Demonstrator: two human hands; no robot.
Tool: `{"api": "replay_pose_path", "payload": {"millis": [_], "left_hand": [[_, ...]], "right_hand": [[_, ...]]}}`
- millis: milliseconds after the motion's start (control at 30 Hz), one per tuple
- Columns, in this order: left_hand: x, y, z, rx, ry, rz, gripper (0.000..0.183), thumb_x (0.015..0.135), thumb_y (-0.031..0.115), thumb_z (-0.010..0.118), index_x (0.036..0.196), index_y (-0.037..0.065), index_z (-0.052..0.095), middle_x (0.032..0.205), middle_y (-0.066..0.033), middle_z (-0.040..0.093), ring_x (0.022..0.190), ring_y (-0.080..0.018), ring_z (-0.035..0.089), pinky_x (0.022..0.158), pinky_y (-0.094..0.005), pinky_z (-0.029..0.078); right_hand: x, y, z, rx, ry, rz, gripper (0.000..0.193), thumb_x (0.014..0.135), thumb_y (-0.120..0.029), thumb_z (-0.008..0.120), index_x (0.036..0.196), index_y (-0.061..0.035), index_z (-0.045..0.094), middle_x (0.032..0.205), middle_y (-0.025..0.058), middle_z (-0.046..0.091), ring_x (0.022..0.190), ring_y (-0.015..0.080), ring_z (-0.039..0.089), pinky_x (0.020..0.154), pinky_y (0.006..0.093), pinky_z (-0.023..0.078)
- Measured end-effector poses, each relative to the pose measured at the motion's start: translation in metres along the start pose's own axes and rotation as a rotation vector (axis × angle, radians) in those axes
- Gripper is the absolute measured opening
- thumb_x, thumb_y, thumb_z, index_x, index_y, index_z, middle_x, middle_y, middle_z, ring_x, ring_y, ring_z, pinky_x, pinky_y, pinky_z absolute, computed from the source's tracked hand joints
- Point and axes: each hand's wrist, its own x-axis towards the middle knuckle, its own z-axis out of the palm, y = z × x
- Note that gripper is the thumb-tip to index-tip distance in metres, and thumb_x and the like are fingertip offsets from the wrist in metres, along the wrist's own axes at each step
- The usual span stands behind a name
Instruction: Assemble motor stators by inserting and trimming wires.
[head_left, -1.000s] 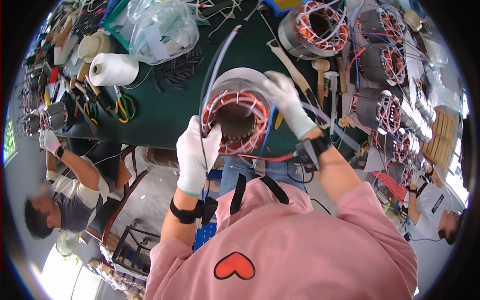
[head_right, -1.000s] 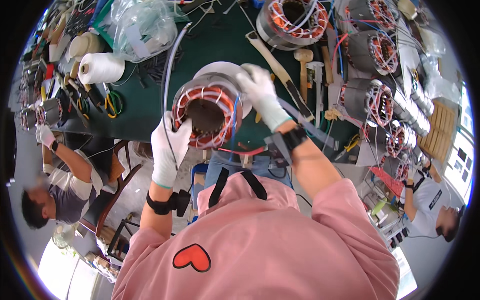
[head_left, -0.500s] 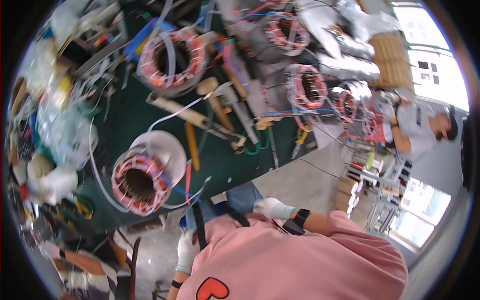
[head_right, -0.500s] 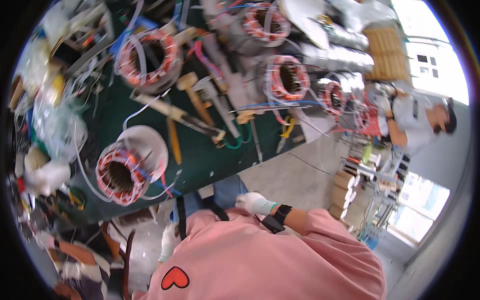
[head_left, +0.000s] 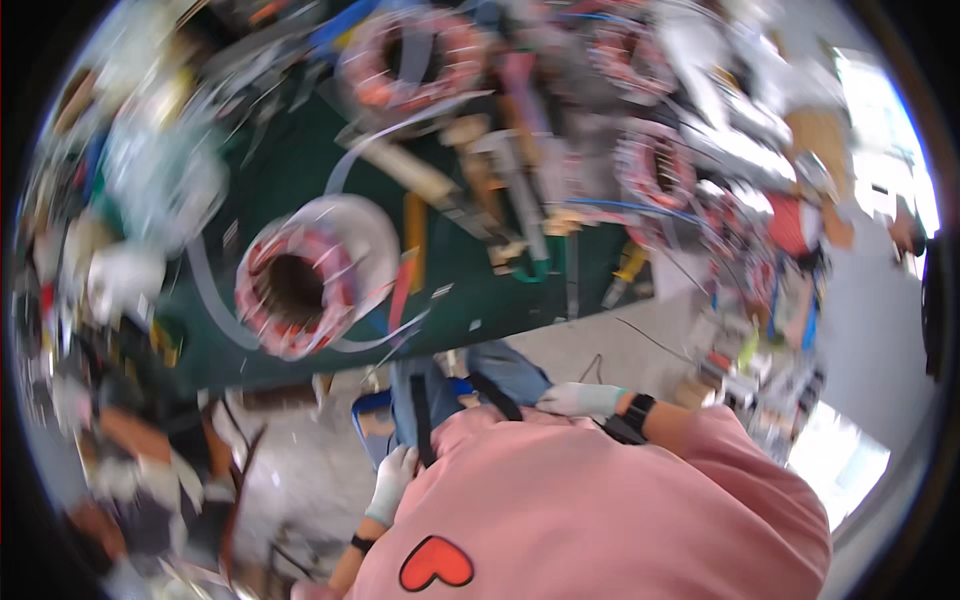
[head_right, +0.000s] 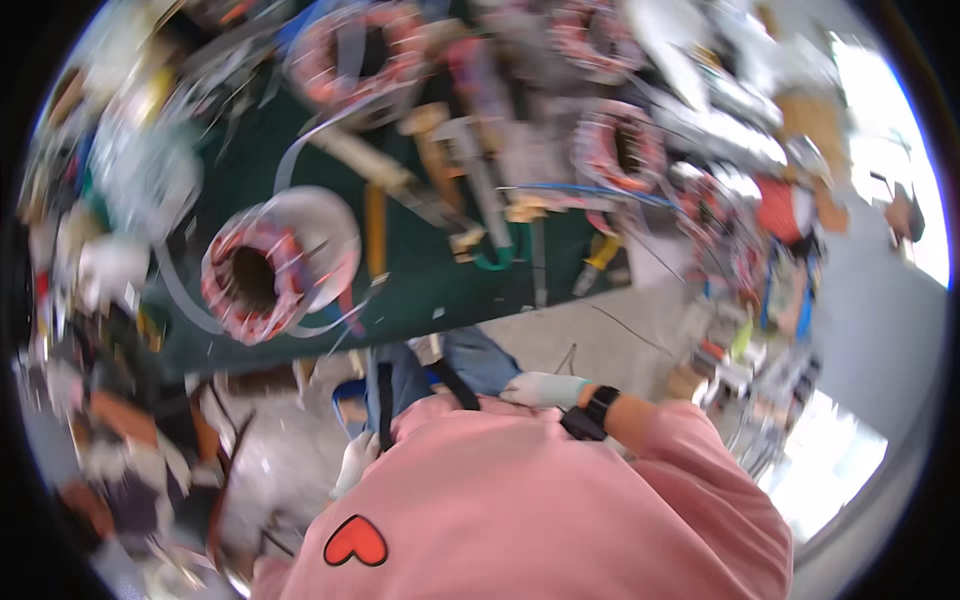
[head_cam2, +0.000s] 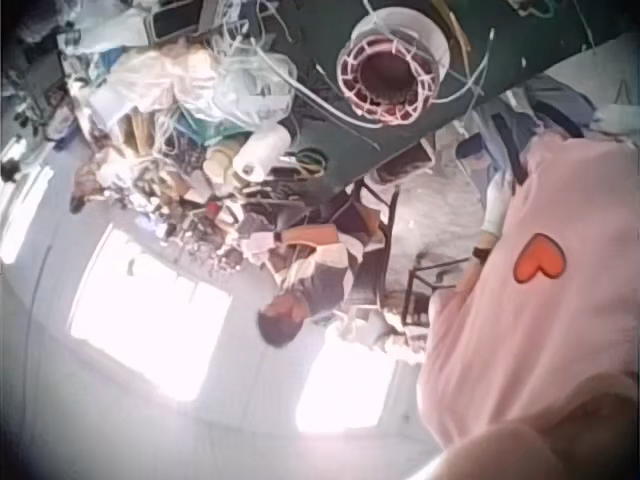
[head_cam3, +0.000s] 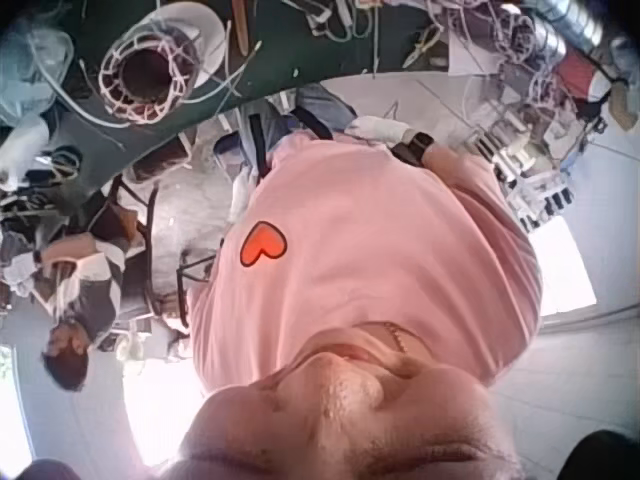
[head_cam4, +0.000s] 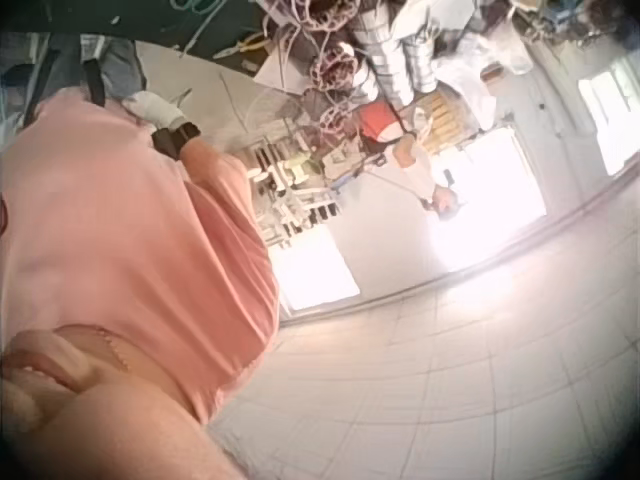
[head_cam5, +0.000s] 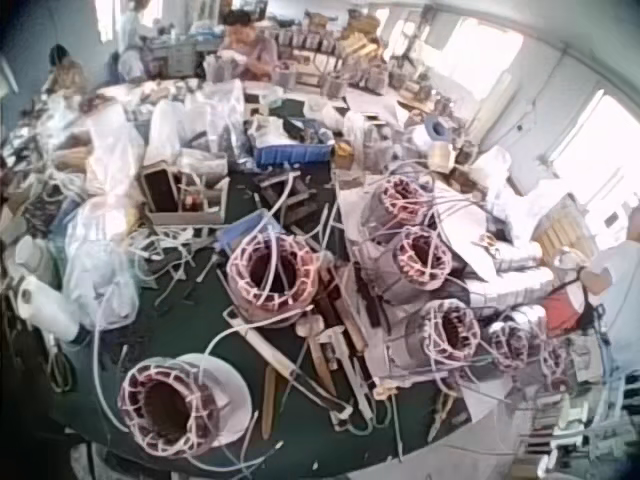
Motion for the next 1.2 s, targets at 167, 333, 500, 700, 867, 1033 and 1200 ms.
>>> {"api": "replay_pose_path", "payload": {"millis": [167, 333, 500, 700, 867, 1033, 1200], "left_hand": [[-0.006, -0.006, 0.038, -0.187, 0.292, -0.212, 0.025, 0.095, 0.026, 0.061, 0.093, 0.001, 0.069, 0.095, -0.0213, 0.067, 0.094, -0.0422, 0.063, 0.084, -0.0486, 0.051], [-0.026, -0.036, 0.043, -0.697, -0.118, -0.546, 0.034, 0.102, 0.033, 0.058, 0.097, 0.002, 0.069, 0.081, -0.0132, 0.067, 0.074, -0.0252, 0.065, 0.072, -0.04, 0.052], [0.019, -0.193, 0.101, -0.257, 0.122, -0.434, 0.037, 0.096, 0.039, 0.066, 0.109, 0.005, 0.069, 0.093, -0.012, 0.072, 0.083, -0.0271, 0.07, 0.073, -0.0367, 0.055], [0.17, -0.289, 0.052, 0.346, -0.048, -0.625, 0.07, 0.085, 0.04, 0.07, 0.145, 0.01, 0.048, 0.151, -0.015, 0.045, 0.145, -0.0297, 0.037, 0.116, -0.0498, 0.028], [0.163, -0.463, 0.207, 0.931, -0.218, -0.478, 0.061, 0.104, 0.034, 0.043, 0.161, 0.022, 0.026, 0.169, -0.0079, 0.02, 0.155, -0.0335, 0.016, 0.124, -0.0606, 0.005], [0.238, -0.388, 0.162, 0.634, -0.285, -0.418, 0.055, 0.1, 0.034, 0.047, 0.152, 0.02, 0.034, 0.159, -0.0088, 0.028, 0.148, -0.0337, 0.024, 0.12, -0.0591, 0.012], [0.232, -0.349, 0.106, 0.554, -0.275, -0.4, 0.05, 0.097, 0.034, 0.05, 0.143, 0.018, 0.042, 0.15, -0.0098, 0.037, 0.141, -0.0339, 0.031, 0.116, -0.0575, 0.018]], "right_hand": [[-0.012, 0.014, -0.007, 0.012, -0.032, 0.528, 0.036, 0.105, -0.032, 0.044, 0.121, -0.0058, 0.063, 0.124, 0.024, 0.063, 0.11, 0.0438, 0.062, 0.092, 0.0501, 0.052], [0.032, -0.025, -0.05, -0.189, -0.181, 0.693, 0.037, 0.102, -0.035, 0.047, 0.117, -0.0063, 0.063, 0.117, 0.027, 0.066, 0.11, 0.0464, 0.062, 0.09, 0.0524, 0.05], [0.117, -0.082, -0.097, -0.112, 0.053, 0.625, 0.028, 0.103, -0.029, 0.054, 0.103, -0.0033, 0.064, 0.085, 0.0131, 0.067, 0.074, 0.0269, 0.065, 0.069, 0.0388, 0.053], [0.18, -0.121, -0.137, 0.28, 0.188, 0.978, 0.036, 0.103, -0.028, 0.059, 0.084, 0.0006, 0.07, 0.078, 0.0047, 0.064, 0.057, 0.0106, 0.059, 0.053, 0.0242, 0.05], [0.199, -0.111, -0.155, 0.076, -0.031, 0.931, 0.038, 0.1, -0.034, 0.063, 0.081, -0.0017, 0.073, 0.067, 0.007, 0.066, 0.056, 0.0115, 0.062, 0.055, 0.0296, 0.051], [0.152, -0.148, -0.195, 0.036, 0.1, 1.0, 0.04, 0.099, -0.037, 0.064, 0.08, -0.0023, 0.074, 0.066, 0.007, 0.066, 0.055, 0.0121, 0.063, 0.055, 0.0297, 0.051], [0.132, -0.159, -0.207, 0.086, 0.119, 0.898, 0.042, 0.098, -0.039, 0.064, 0.079, -0.0029, 0.074, 0.064, 0.0069, 0.066, 0.055, 0.0127, 0.063, 0.055, 0.0299, 0.051]]}}
